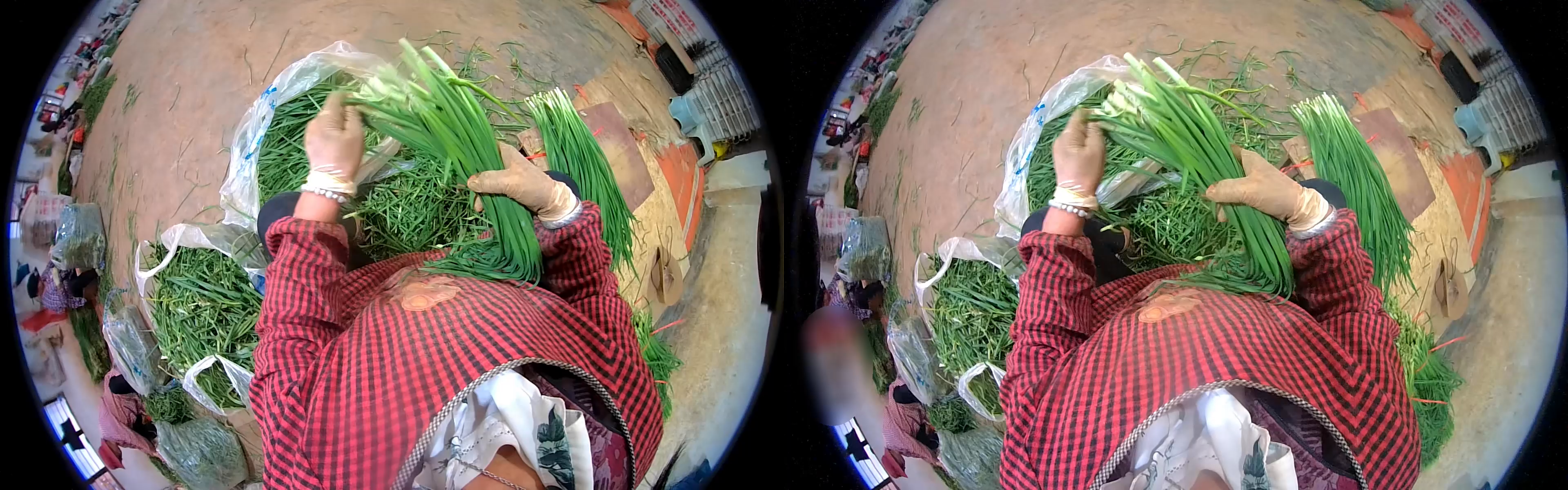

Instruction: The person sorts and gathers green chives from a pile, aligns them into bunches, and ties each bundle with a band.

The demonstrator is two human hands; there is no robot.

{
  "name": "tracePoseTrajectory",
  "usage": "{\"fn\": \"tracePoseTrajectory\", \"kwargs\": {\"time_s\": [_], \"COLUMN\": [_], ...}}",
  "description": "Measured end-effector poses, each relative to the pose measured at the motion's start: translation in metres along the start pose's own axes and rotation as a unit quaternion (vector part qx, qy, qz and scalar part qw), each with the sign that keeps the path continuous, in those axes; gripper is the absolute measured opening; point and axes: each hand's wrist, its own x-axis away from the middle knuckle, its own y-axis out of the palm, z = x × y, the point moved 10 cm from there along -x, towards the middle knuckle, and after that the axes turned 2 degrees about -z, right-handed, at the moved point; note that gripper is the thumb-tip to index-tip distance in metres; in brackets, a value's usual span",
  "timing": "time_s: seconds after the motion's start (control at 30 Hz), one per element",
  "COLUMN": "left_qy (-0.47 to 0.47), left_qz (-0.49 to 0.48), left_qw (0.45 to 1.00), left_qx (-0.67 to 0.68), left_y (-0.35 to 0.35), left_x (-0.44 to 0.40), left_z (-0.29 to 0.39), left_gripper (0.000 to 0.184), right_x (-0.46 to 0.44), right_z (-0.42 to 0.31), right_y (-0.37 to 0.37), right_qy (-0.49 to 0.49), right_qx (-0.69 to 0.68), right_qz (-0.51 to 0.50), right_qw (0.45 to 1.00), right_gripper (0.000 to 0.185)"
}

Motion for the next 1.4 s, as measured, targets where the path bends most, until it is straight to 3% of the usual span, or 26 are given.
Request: {"fn": "tracePoseTrajectory", "kwargs": {"time_s": [0.03, 0.1, 0.2, 0.27, 0.3, 0.33, 0.4, 0.43, 0.5, 0.53, 0.57, 0.63, 0.7, 0.77, 0.87, 0.93, 1.0, 1.03, 1.07, 1.1, 1.13, 1.2, 1.23, 1.3, 1.33, 1.4], "left_qy": [-0.038, -0.007, -0.044, -0.194, -0.135, -0.099, -0.008, 0.072, 0.011, -0.009, -0.045, -0.051, -0.123, -0.118, -0.111, 0.006, -0.003, -0.056, -0.035, -0.031, -0.075, -0.081, -0.078, -0.212, -0.211, -0.127], "left_qz": [-0.019, 0.088, 0.126, -0.079, -0.198, -0.332, -0.38, -0.296, -0.205, -0.168, -0.169, -0.215, -0.283, -0.286, -0.295, -0.16, -0.077, -0.028, 0.059, 0.086, 0.051, 0.033, 0.032, -0.099, -0.099, -0.213], "left_qw": [0.999, 0.995, 0.986, 0.946, 0.937, 0.892, 0.884, 0.922, 0.978, 0.969, 0.943, 0.916, 0.856, 0.86, 0.871, 0.939, 0.97, 0.962, 0.979, 0.992, 0.99, 0.963, 0.964, 0.882, 0.883, 0.885], "left_qx": [-0.023, -0.037, -0.099, -0.248, -0.255, -0.29, -0.273, -0.238, -0.024, 0.181, 0.284, 0.335, 0.416, 0.406, 0.377, 0.305, 0.23, 0.266, 0.19, 0.087, -0.109, -0.254, -0.253, -0.409, -0.408, -0.394], "left_y": [-0.01, -0.038, -0.075, -0.054, -0.023, 0.007, 0.025, 0.022, 0.004, 0.007, 0.009, 0.029, 0.054, 0.054, 0.055, 0.026, -0.001, -0.019, -0.042, -0.057, -0.068, -0.073, -0.075, -0.067, -0.063, -0.028], "left_x": [-0.006, -0.02, -0.022, -0.006, 0.007, 0.027, 0.052, 0.047, 0.031, 0.028, 0.025, 0.022, 0.03, 0.029, 0.032, 0.017, -0.003, -0.009, -0.018, -0.026, -0.025, -0.012, -0.007, 0.01, 0.015, 0.024], "left_z": [-0.009, -0.064, -0.116, -0.156, -0.159, -0.141, -0.061, -0.023, 0.033, 0.041, 0.054, 0.075, 0.079, 0.08, 0.071, 0.065, 0.03, 0.008, -0.024, -0.057, -0.07, -0.094, -0.102, -0.146, -0.156, -0.165], "left_gripper": [0.022, 0.022, 0.026, 0.031, 0.035, 0.034, 0.042, 0.043, 0.044, 0.031, 0.032, 0.032, 0.027, 0.023, 0.019, 0.015, 0.012, 0.009, 0.01, 0.017, 0.021, 0.022, 0.022, 0.022, 0.022, 0.026], "right_x": [0.002, 0.012, 0.033, 0.043, 0.043, 0.042, 0.04, 0.038, 0.034, 0.032, 0.031, 0.027, 0.022, 0.021, 0.027, 0.027, 0.031, 0.036, 0.04, 0.042, 0.045, 0.054, 0.056, 0.061, 0.059, 0.058], "right_z": [0.0, 0.004, 0.015, 0.006, 0.008, 0.009, 0.013, 0.011, 0.007, 0.01, 0.009, 0.008, 0.012, 0.019, 0.016, 0.022, 0.024, 0.018, 0.013, 0.014, 0.015, 0.015, 0.017, 0.028, 0.023, 0.023], "right_y": [-0.001, 0.001, -0.024, -0.036, -0.037, -0.043, -0.047, -0.045, -0.037, -0.034, -0.03, -0.016, -0.014, -0.011, -0.01, -0.012, -0.013, -0.016, -0.019, -0.022, -0.03, -0.039, -0.043, -0.059, -0.06, -0.058], "right_qy": [0.0, 0.022, 0.03, -0.014, -0.014, -0.025, -0.003, -0.002, -0.015, 0.0, 0.0, 0.013, -0.012, 0.0, 0.007, 0.015, 0.023, 0.002, -0.018, -0.02, -0.026, -0.022, -0.023, -0.022, -0.044, -0.044], "right_qx": [-0.001, 0.019, -0.014, -0.066, -0.067, -0.072, -0.102, -0.1, -0.055, -0.057, -0.055, -0.024, -0.023, -0.026, -0.033, -0.027, -0.021, -0.027, -0.034, -0.034, -0.054, -0.096, -0.097, -0.141, -0.127, -0.123], "right_qz": [0.002, -0.026, 0.015, 0.091, 0.094, 0.108, 0.098, 0.097, 0.092, 0.081, 0.078, 0.038, 0.023, 0.004, 0.007, -0.001, -0.005, 0.015, 0.034, 0.035, 0.054, 0.08, 0.083, 0.13, 0.114, 0.111], "right_qw": [1.0, 0.999, 0.999, 0.994, 0.993, 0.991, 0.99, 0.99, 0.994, 0.995, 0.995, 0.999, 0.999, 1.0, 0.999, 1.0, 0.999, 1.0, 0.999, 0.999, 0.997, 0.992, 0.992, 0.981, 0.984, 0.985], "right_gripper": [0.052, 0.05, 0.052, 0.055, 0.055, 0.054, 0.046, 0.046, 0.046, 0.045, 0.045, 0.045, 0.047, 0.049, 0.051, 0.053, 0.054, 0.057, 0.059, 0.059, 0.06, 0.064, 0.064, 0.065, 0.066, 0.063]}}
